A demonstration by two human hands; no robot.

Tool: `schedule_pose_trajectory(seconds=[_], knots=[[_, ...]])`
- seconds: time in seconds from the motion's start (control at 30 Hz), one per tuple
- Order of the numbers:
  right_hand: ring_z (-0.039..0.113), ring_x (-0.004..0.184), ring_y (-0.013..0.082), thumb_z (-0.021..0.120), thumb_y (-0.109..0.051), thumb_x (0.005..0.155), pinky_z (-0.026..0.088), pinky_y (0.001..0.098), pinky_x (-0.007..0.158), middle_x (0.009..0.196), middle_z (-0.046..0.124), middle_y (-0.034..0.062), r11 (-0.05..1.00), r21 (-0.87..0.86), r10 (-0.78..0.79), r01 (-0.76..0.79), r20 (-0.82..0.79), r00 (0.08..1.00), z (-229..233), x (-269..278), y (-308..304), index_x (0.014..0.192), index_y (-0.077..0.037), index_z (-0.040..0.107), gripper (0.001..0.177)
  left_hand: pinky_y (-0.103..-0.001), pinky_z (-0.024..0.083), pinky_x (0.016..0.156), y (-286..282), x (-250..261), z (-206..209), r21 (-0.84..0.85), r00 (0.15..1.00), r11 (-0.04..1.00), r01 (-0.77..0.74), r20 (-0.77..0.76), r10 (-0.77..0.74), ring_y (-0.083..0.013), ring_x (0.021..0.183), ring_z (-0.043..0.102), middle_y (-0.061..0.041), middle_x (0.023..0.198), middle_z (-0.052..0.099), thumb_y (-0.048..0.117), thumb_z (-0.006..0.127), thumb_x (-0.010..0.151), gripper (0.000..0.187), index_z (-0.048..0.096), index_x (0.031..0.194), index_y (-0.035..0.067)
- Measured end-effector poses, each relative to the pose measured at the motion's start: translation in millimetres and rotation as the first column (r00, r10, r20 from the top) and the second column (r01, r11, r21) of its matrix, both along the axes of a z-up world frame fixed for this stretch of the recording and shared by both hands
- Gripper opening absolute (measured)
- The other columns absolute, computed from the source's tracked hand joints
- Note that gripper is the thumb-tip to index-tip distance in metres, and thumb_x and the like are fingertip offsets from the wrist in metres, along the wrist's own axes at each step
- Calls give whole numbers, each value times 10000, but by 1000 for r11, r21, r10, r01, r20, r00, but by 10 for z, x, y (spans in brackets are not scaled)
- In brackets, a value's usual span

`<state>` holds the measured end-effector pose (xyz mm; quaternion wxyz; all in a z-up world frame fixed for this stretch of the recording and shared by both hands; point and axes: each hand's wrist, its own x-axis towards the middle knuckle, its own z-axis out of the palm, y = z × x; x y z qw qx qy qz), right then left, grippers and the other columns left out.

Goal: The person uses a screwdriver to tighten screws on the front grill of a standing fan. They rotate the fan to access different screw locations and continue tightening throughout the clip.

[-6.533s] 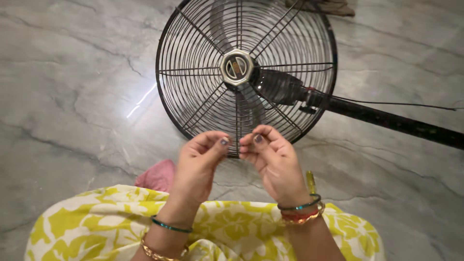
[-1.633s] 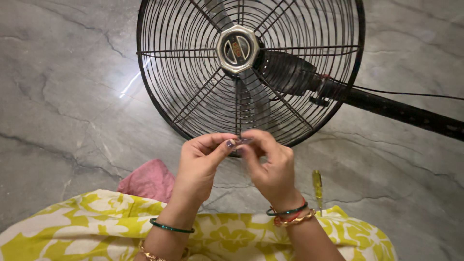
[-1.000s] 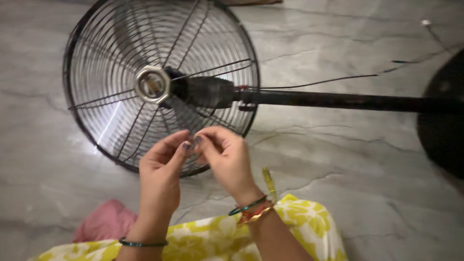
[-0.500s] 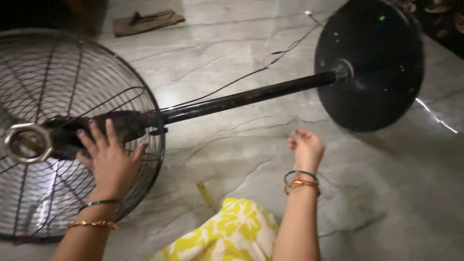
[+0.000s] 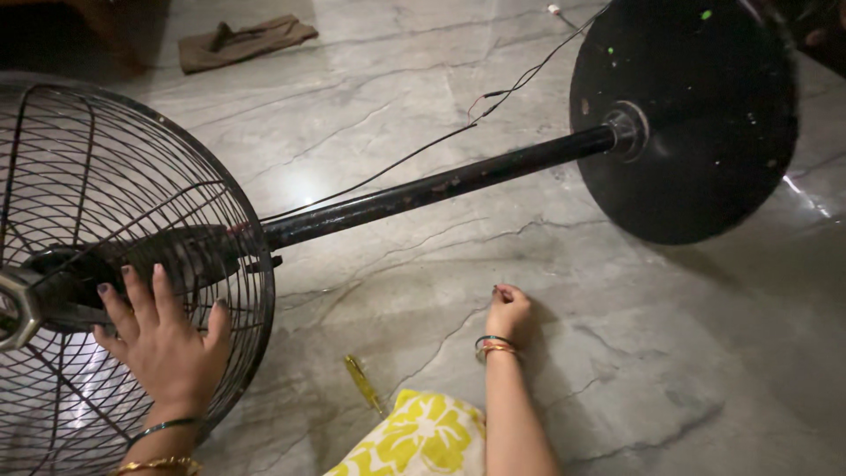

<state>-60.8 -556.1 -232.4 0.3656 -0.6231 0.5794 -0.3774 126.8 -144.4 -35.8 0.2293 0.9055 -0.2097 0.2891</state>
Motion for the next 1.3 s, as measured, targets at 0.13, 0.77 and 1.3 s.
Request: schedule_pose_trajectory(seconds=[0.13, 0.77, 1.3], knots=[[750, 876, 269, 780, -258, 836, 570, 414, 738, 966, 789, 60, 1000, 14, -15, 18, -155, 988, -39, -44, -11, 1020, -171, 797, 204, -734, 59, 1221, 13, 2, -20, 16, 1000, 1000, -8, 10, 8, -441, 1631, 123, -231, 1725, 296, 480, 564, 904, 832, 424, 1606, 55], [745, 905, 277, 833, -298, 761, 585, 372, 801, 1022, 770, 98, 491, -258, 846, -832, -86, 526, 2085, 921, 2139, 1062, -91, 720, 382, -697, 164, 1179, -67, -28, 61, 13, 994, 998, -59, 95, 57, -384, 1560, 218, -131, 1660, 352, 490, 661, 824, 829, 461, 1547, 136], [754, 834, 329, 626, -216, 934, 579, 434, 722, 874, 751, 142, 394, -145, 919, -908, 39, 392, 1116, 1715, 2218, 1093, -40, 653, 238, -658, 164, 1180, -102, -83, 112, 4, 992, 995, -97, 85, 96, -350, 1531, 250, -115, 1609, 402, 508, 657, 814, 777, 511, 1490, 153]])
